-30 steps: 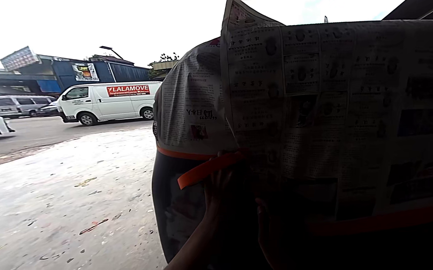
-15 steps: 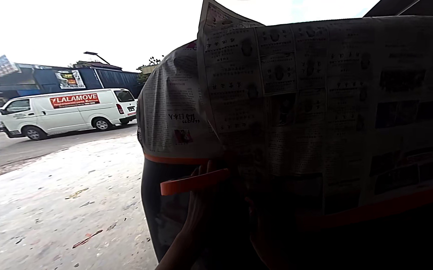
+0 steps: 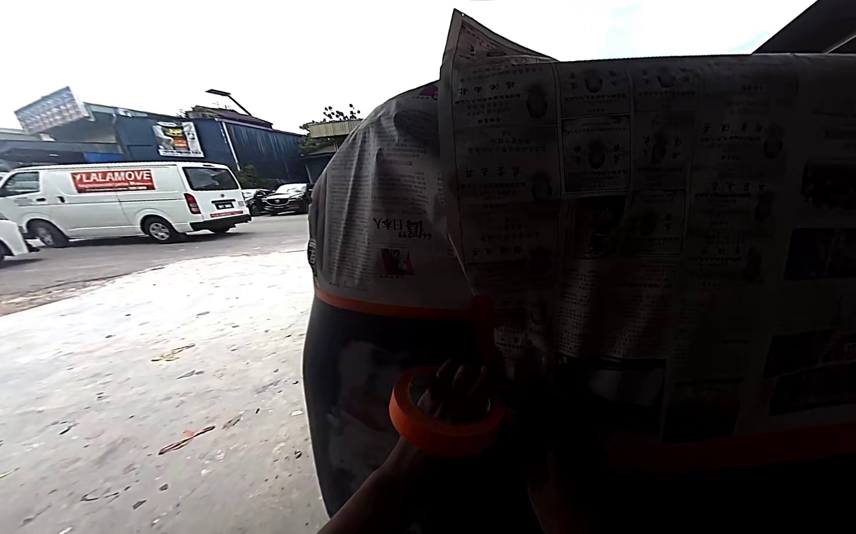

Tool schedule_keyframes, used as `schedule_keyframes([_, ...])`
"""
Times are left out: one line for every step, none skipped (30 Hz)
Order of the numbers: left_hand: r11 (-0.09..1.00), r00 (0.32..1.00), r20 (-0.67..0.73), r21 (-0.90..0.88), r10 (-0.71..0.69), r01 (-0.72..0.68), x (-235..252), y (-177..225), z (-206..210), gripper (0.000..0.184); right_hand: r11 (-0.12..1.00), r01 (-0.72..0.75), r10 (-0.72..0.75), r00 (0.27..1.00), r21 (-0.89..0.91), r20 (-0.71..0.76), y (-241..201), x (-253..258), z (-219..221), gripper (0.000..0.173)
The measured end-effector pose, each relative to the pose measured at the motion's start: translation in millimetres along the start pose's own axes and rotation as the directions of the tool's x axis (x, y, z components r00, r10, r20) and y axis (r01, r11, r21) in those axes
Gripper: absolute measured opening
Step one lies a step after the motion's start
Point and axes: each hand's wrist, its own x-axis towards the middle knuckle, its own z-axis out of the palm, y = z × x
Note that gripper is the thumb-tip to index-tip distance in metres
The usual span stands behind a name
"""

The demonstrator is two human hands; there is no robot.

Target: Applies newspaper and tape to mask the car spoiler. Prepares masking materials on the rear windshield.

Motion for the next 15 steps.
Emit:
schedule_keyframes([1.0, 1.0, -0.009, -0.007, -0.005, 0.004, -1.2, 0.4, 0.8, 0.024, 1.0, -0.014, 0.014, 1.0, 0.004, 0.007, 0.3, -0.2, 0.0, 0.024])
schedule_keyframes([1.0, 1.0, 0.0, -0.013, -0.011, 0.011, -2.0, 1.0, -0.4, 0.023, 1.0, -0.022, 0.021, 1.0, 0.006, 0.013, 0.5, -0.7, 0.0, 0.024])
schedule_keyframes([1.0, 1.0, 0.016, -0.018, -0.019, 0.02, -2.4, 1.8, -2.2, 0.023, 1.0, -0.018, 0.018, 1.0, 0.001, 0.002, 0.9, -0.9, 1.0, 0.022])
schedule_keyframes([0.999, 0.999, 0.021, -0.023, -0.024, 0.025, -2.2, 2.7, -3.0, 0.023, 1.0, -0.01, 0.01, 1.0, -0.009, -0.024, 1.2, -0.5, 2.4, 0.021])
schedule_keyframes([0.999, 0.999, 0.021, -0.032, -0.027, 0.028, -2.4, 4.1, -3.2, 0.024, 1.0, -0.016, 0.016, 0.999, -0.023, -0.03, 0.5, 0.6, 2.5, 0.02])
schedule_keyframes([0.999, 1.0, 0.009, -0.044, -0.026, 0.026, -2.8, 6.1, -2.8, 0.023, 0.999, -0.03, 0.029, 0.999, -0.034, -0.015, -0.7, 2.4, 1.4, 0.019])
schedule_keyframes([0.998, 1.0, -0.003, -0.053, -0.022, 0.022, -3.3, 9.2, -3.0, 0.023, 0.998, -0.034, 0.035, 0.999, -0.043, 0.002, -1.9, 4.3, -0.1, 0.018])
schedule_keyframes([0.998, 1.0, -0.008, -0.064, -0.019, 0.019, -4.8, 11.7, -3.0, 0.023, 0.998, -0.032, 0.033, 0.999, -0.047, 0.027, -3.1, 6.1, -2.5, 0.019])
schedule_keyframes([0.997, 1.0, -0.007, -0.072, -0.022, 0.021, -6.2, 13.1, -2.9, 0.024, 0.998, -0.031, 0.034, 0.998, -0.05, 0.061, -3.5, 8.2, -5.2, 0.022])
schedule_keyframes([0.996, 1.0, -0.001, -0.081, -0.028, 0.028, -7.0, 14.0, -3.6, 0.025, 0.998, -0.05, 0.055, 0.991, -0.045, 0.12, -4.0, 10.9, -9.6, 0.025])
schedule_keyframes([0.995, 0.999, -0.002, -0.089, -0.034, 0.033, -7.1, 14.4, -3.9, 0.025, 0.995, -0.089, 0.095, 0.977, -0.04, 0.192, -4.6, 14.0, -15.0, 0.026])
schedule_keyframes([0.996, 0.999, -0.009, -0.087, -0.035, 0.034, -7.1, 14.9, -3.2, 0.025, 0.992, -0.116, 0.123, 0.963, -0.041, 0.24, -4.0, 16.4, -19.2, 0.029])
schedule_keyframes([0.996, 0.999, -0.016, -0.085, -0.034, 0.032, -7.0, 15.3, -2.2, 0.024, 0.99, -0.138, 0.143, 0.951, -0.039, 0.275, -2.5, 17.7, -22.5, 0.029])
schedule_keyframes([0.996, 0.999, -0.022, -0.084, -0.034, 0.032, -7.6, 16.1, -0.8, 0.024, 0.987, -0.159, 0.161, 0.939, -0.029, 0.303, -0.7, 18.2, -25.2, 0.026])
schedule_keyframes([0.996, 0.999, -0.025, -0.087, -0.035, 0.033, -8.8, 17.5, 0.3, 0.024, 0.985, -0.172, 0.17, 0.934, -0.02, 0.316, 1.3, 17.6, -27.0, 0.022])
